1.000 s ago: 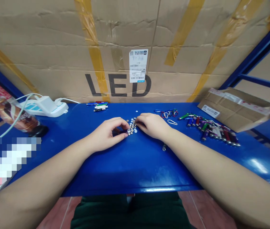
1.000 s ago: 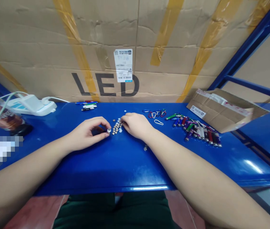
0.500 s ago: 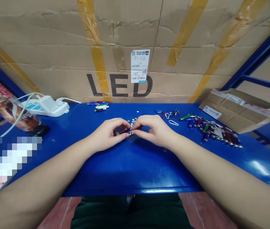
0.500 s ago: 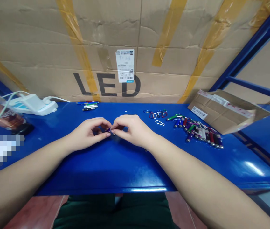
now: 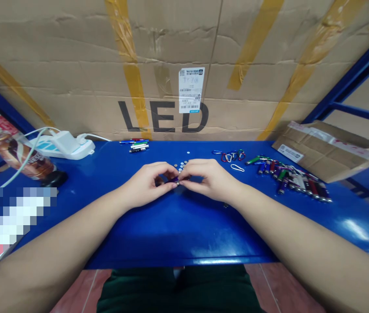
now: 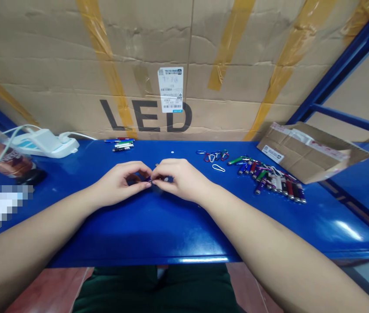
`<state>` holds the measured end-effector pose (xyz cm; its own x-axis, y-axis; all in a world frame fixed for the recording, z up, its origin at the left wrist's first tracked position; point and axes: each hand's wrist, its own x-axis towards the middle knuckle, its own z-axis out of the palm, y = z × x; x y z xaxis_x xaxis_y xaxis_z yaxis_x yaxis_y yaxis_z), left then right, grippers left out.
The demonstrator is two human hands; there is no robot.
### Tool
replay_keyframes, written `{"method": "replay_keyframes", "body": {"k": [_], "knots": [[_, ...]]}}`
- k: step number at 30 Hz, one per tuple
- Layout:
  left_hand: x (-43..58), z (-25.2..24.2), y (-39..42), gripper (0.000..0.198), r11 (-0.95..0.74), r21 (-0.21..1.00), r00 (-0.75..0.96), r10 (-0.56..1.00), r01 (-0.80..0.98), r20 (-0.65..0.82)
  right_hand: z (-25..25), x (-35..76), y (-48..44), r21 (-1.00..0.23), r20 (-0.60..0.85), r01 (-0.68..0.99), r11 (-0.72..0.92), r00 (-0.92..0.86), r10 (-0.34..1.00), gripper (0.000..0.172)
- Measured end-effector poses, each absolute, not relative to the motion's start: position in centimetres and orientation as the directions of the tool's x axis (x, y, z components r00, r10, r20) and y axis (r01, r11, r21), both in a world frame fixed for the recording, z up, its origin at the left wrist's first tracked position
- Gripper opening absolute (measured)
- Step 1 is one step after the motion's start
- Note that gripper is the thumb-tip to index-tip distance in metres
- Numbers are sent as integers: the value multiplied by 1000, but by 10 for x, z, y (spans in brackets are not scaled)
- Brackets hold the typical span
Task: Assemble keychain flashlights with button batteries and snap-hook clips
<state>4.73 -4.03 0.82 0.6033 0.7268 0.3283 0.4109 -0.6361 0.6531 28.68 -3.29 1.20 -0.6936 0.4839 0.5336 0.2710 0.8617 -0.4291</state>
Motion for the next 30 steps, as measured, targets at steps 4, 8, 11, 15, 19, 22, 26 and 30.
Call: {"method": "replay_keyframes", "body": {"k": [4,8,11,15,19,22,26,30], "knots": [[48,8,-40,17,-644,667,609,714,376,345,16,288,-35,-400,549,238,885,-711,439,8],[47,7,-39,14,-643,681,601,712,350,364,20,297,-32,-383,577,305,872,-658,484,6],[46,6,-38,12,-642,672,588,721,369,367,21,305,-29,-331,472,417,846,-703,531,8],[45,5,-37,11,-644,667,578,725,374,376,19,309,-27,-254,289,494,831,-782,553,13],[44,6,-36,10,-656,661,584,714,364,386,19,305,-28,-196,210,541,818,-791,574,14],[43,5,-36,9,-656,656,592,713,374,376,19,302,-29,-177,140,567,805,-795,591,16],[44,6,-36,8,-654,657,593,714,376,372,20,301,-29,-186,94,576,796,-796,598,19],[45,7,-37,7,-650,659,596,716,379,364,22,301,-33,-205,60,573,793,-802,595,19]]}}
